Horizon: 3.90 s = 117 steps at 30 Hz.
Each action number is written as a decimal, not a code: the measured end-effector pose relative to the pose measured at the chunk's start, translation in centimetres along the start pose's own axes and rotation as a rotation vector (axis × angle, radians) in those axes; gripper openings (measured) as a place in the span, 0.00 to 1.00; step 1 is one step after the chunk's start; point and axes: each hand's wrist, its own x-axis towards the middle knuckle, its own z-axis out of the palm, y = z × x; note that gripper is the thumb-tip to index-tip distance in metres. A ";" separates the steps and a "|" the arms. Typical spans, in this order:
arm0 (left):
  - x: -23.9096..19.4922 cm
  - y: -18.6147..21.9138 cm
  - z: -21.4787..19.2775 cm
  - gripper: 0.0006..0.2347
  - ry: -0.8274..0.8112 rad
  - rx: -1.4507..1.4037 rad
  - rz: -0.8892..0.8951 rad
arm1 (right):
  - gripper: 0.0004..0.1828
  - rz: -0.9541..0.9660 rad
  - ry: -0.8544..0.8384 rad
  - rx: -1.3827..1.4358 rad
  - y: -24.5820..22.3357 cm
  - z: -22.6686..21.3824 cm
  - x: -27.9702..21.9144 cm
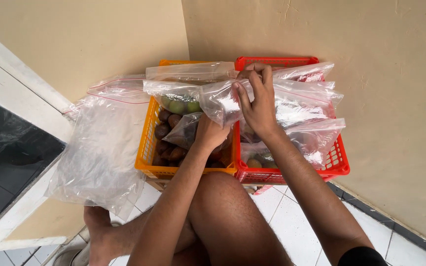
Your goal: The person sits on the floor and packs brown, round fruits from an orange crate into clear ziplock bags. They place the filled bags into a red crate and continue filling additional bags with the same fruit.
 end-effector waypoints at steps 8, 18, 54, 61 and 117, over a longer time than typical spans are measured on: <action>-0.5 3.2 -2.5 0.12 0.040 0.004 0.062 | 0.08 0.064 -0.027 0.122 -0.2 0.9 -0.2; 0.0 1.5 -1.4 0.09 0.024 0.048 0.048 | 0.42 0.074 -0.309 0.170 0.1 3.1 -2.5; -3.4 3.4 -13.4 0.11 0.516 -0.700 0.208 | 0.20 0.064 0.069 0.450 1.7 1.6 -0.6; -4.7 5.6 -17.3 0.05 0.601 -0.475 0.207 | 0.02 0.044 0.069 0.416 -0.2 -1.1 0.3; -3.1 9.0 -24.1 0.06 0.590 -0.438 0.240 | 0.06 0.118 0.218 0.627 0.2 -3.7 4.4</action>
